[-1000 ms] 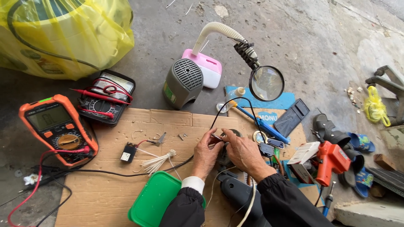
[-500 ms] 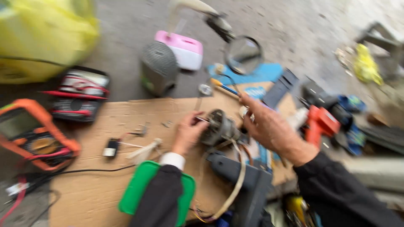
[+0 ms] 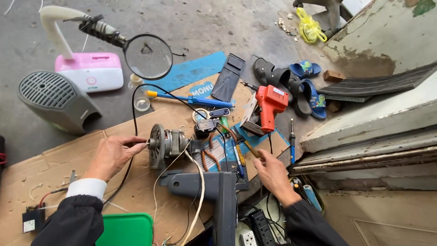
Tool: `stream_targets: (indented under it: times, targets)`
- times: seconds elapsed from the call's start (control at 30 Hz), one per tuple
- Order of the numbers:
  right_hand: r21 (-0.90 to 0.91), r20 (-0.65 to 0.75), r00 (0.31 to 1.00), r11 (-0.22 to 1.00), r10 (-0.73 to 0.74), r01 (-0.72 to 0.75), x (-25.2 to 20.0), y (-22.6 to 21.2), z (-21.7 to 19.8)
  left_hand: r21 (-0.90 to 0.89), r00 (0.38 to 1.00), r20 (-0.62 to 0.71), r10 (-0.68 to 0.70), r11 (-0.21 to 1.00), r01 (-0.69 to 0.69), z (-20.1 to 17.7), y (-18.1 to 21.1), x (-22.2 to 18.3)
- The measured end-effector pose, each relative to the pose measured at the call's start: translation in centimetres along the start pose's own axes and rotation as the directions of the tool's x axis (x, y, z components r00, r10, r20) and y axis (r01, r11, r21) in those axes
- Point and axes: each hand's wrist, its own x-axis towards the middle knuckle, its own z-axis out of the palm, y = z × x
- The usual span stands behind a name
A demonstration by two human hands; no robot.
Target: Dismantling an electric motor and its associated wiring using a power drill and pliers on a makeshift workbench.
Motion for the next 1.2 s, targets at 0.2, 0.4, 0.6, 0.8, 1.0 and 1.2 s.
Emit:
stream_targets:
  times: [0.2,0.4,0.6,0.8,1.0,1.2]
  targets:
    - [-0.205,-0.120,0.926,0.922,-0.357,0.329,5.1,0.9,5.3,0.273,0.999,-0.025,0.035,0.962,-0.027,0.3,0.7,-0.3]
    - [-0.118,0.306,0.863,0.883,-0.403,0.454,7.0,-5.2,7.9,0.358,0.993,-0.036,0.114,0.929,-0.094,0.6,0.6,-1.1]
    - [-0.527,0.425,0.870,0.713,-0.249,0.462,11.0,-5.2,14.3,0.224,0.981,-0.110,0.159,0.966,-0.131,1.5,-0.4,-0.6]
    - [-0.523,0.391,0.910,0.780,-0.137,0.342,9.9,-7.4,12.3,0.010,0.975,-0.083,0.205,0.979,-0.205,1.0,-0.3,-0.9]
    - [-0.205,0.395,0.918,0.978,0.046,0.039,10.3,-8.2,7.3,-0.037,0.972,-0.055,0.229,0.972,-0.231,1.3,-0.7,-0.8]
    - [0.381,0.433,0.876,0.838,0.210,-0.390,4.6,-13.1,0.7,-0.020,0.968,-0.046,0.245,0.969,-0.246,1.2,-1.3,-0.7]
